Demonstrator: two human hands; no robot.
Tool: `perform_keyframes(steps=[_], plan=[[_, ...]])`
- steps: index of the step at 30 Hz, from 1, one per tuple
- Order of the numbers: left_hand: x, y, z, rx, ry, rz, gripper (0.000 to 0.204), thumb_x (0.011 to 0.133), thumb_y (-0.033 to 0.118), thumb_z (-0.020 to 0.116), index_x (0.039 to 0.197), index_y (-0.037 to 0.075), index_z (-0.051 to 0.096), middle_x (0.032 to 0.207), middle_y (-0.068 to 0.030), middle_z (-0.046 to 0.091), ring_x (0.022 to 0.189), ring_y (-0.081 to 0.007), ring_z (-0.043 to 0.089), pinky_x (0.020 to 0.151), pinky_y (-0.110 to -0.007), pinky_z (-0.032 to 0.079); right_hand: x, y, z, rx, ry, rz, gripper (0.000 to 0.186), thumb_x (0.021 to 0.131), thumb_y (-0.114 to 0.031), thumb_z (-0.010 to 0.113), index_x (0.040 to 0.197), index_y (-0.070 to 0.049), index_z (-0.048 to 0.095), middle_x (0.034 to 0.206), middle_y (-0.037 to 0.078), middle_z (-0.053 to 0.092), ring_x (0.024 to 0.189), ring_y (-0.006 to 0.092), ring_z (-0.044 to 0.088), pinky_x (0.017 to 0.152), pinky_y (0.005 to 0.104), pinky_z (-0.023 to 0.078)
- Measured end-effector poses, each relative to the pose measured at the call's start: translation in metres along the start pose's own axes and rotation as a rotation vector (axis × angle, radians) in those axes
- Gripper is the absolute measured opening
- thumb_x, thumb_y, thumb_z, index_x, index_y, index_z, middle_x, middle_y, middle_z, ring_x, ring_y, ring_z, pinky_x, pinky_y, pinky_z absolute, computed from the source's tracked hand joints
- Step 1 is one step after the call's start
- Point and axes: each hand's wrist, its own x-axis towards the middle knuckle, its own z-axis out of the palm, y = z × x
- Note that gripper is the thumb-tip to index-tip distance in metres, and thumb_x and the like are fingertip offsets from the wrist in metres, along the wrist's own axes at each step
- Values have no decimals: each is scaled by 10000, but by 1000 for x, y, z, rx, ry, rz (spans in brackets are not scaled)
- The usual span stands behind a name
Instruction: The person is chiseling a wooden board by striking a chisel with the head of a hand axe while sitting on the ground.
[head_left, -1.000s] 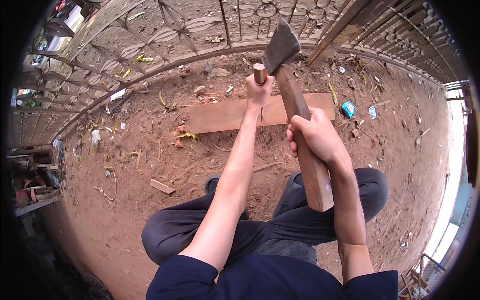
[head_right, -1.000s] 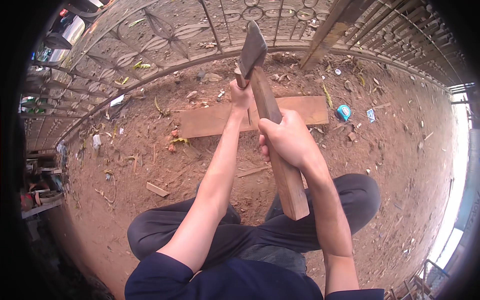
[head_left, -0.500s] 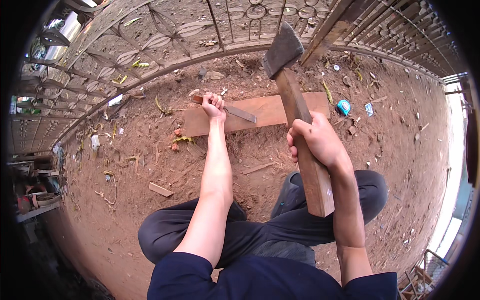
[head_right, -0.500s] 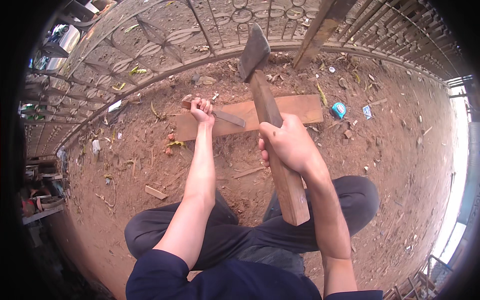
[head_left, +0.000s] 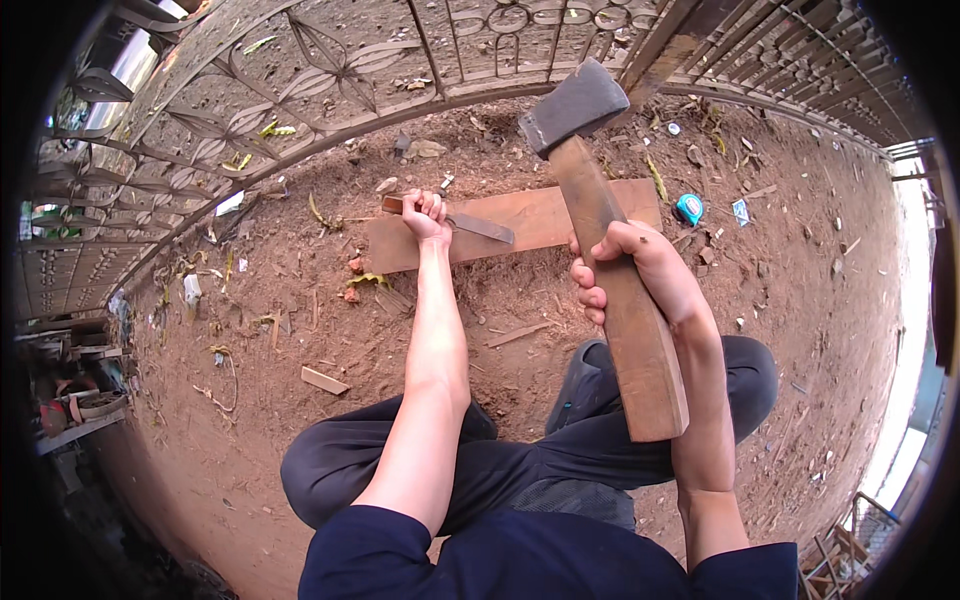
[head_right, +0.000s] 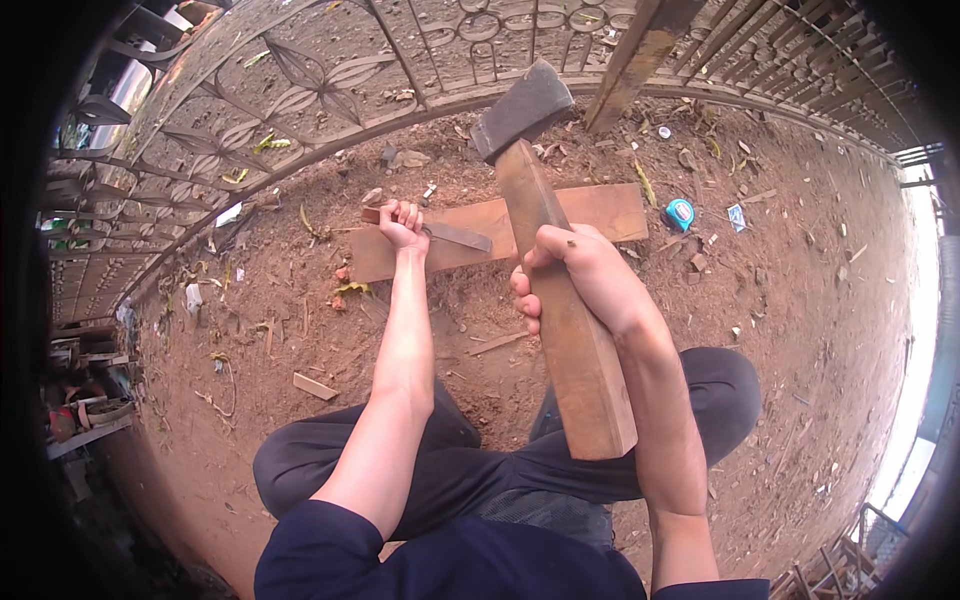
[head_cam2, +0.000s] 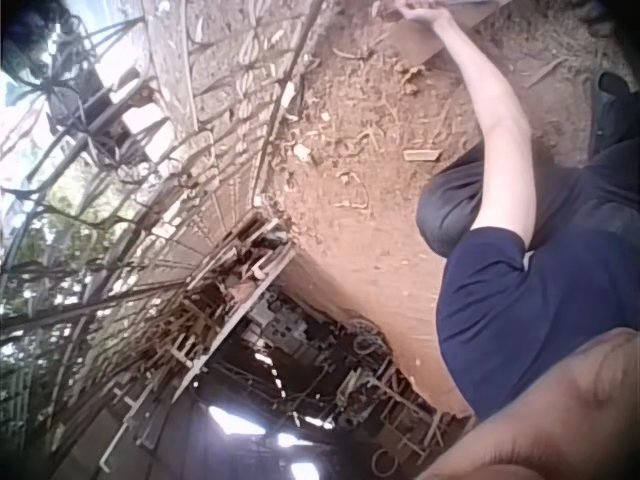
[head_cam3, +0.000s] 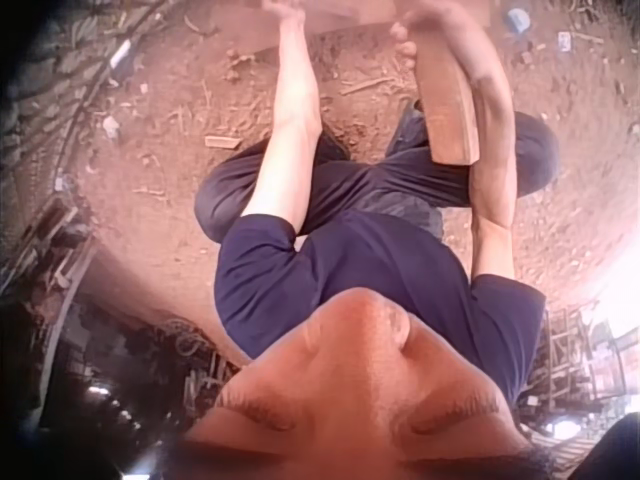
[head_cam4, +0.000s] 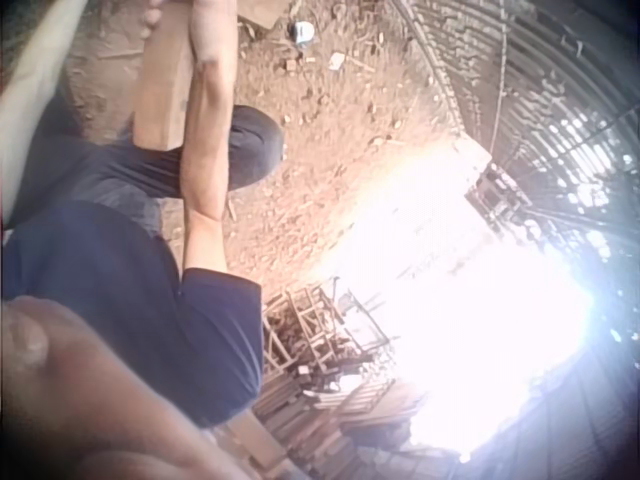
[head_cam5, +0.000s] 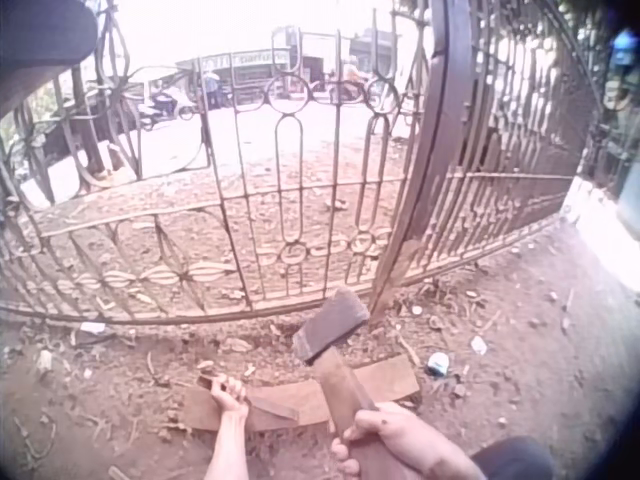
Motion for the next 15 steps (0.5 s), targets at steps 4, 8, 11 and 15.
perform_keyframes(steps=[4, 8, 11, 15], plan=[[0, 0, 1, 1, -8, 7, 249, 842, 181, 483, 644, 175, 331, 524, 63, 287, 408, -62, 237, 362, -244, 161, 1, -1, 3, -44, 78, -45, 177, 812, -133, 499, 930, -1, 501, 724, 78, 566, 535, 152, 544, 488, 322, 489], [-4, 0, 9, 43, -43, 32, 265, 874, 179, 484, 658, 166, 330, 522, 64, 280, 410, -62, 238, 366, -245, 160, -1, -3, 3, -77, 128, -57, 219, 812, -129, 501, 980, 12, 508, 721, 75, 555, 524, 145, 524, 477, 316, 476], [-8, 1, 28, 96, -87, 4, 275, 893, 178, 485, 666, 159, 331, 522, 62, 275, 410, -67, 238, 371, -245, 158, -1, -1, 0, -132, 133, -72, 150, 854, -166, 512, 848, -17, 508, 705, 69, 581, 544, 144, 576, 510, 321, 506], [-13, -1, 60, 216, -206, 12, 284, 906, 124, 490, 667, 145, 338, 519, 43, 297, 403, -68, 245, 364, -250, 184, -2, 0, 2, -183, 119, -66, 153, 863, -170, 514, 847, -18, 512, 703, 66, 584, 543, 143, 576, 512, 320, 507]])
